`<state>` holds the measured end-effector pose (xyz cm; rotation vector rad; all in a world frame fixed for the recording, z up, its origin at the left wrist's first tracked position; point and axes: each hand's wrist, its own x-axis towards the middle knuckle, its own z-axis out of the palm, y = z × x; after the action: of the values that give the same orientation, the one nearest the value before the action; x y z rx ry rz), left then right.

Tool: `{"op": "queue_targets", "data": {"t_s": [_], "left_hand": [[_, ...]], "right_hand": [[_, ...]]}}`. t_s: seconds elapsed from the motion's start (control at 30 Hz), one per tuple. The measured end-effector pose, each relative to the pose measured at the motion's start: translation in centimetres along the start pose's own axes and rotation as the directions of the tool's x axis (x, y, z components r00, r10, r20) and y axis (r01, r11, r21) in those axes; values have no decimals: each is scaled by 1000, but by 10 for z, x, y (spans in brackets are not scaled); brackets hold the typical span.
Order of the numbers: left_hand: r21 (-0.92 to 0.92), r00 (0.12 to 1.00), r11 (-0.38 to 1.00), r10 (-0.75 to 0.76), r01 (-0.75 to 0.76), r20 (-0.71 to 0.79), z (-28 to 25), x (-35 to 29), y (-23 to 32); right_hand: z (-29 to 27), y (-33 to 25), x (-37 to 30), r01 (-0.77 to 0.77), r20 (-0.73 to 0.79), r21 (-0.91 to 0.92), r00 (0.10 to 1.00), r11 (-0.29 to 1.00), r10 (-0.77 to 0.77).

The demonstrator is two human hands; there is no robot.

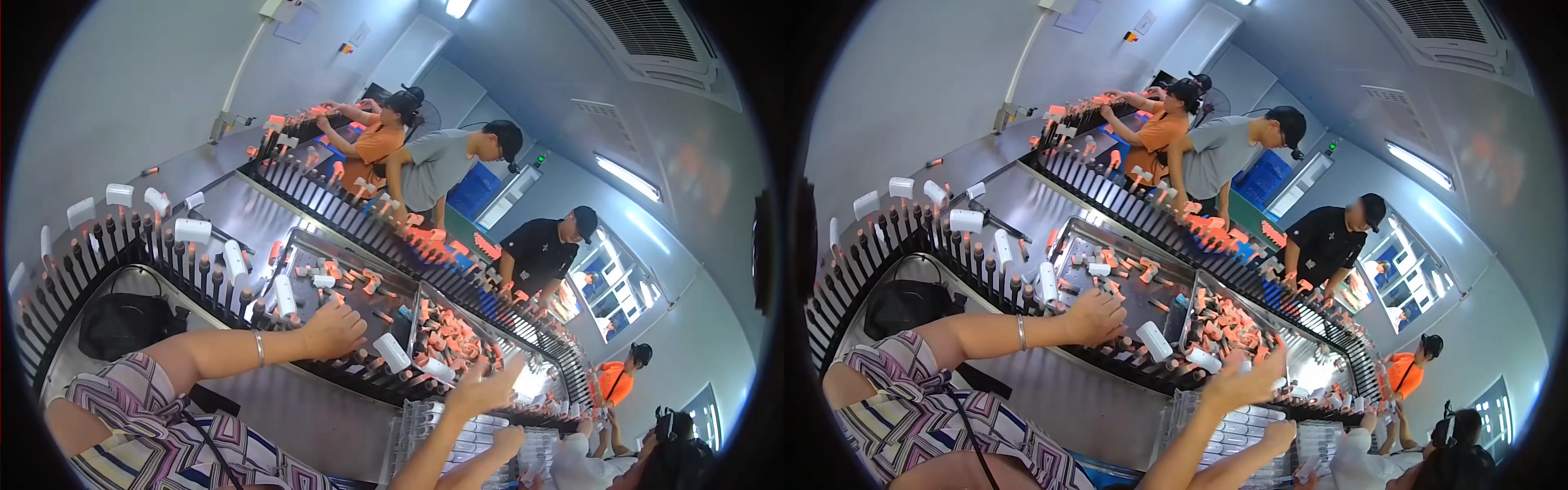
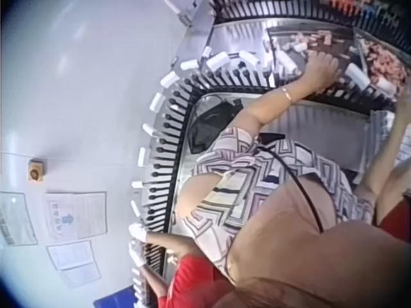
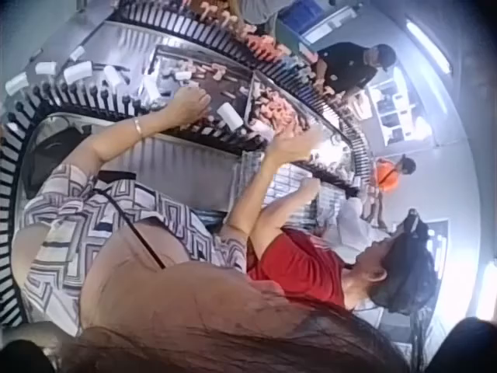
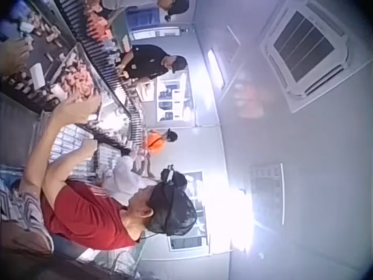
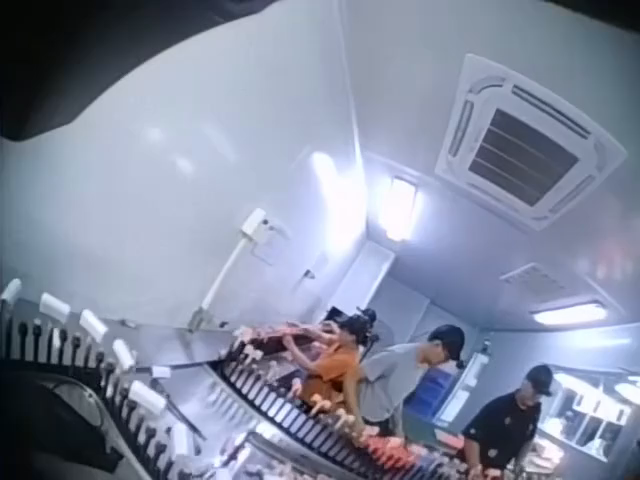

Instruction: Assembling small plastic components onto a moving conveyor belt system in a factory setting.

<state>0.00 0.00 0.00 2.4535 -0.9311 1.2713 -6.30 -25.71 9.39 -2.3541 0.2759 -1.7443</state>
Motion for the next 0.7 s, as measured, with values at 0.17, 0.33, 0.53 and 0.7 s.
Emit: {"op": "queue_targets", "data": {"t_s": [0.17, 0.33, 0.53, 0.7], "left_hand": [[-47, 999, 999, -20, 18, -43, -26, -16, -29], [26, 996, 997, -71, 69, 60, -53, -43, -51], [109, 990, 987, -124, 116, 65, -85, -59, -73], [138, 978, 973, -196, 185, 72, -114, -75, -81]], "right_hand": [[50, 72, -46, -7, 575, -376, 783, 927, 239], [19, 41, -46, 254, 574, -221, 814, 941, -85], [-1, 56, 9, 82, 113, 48, 990, 995, -87], [40, 79, -60, 168, 636, 126, 743, 978, -209]]}}
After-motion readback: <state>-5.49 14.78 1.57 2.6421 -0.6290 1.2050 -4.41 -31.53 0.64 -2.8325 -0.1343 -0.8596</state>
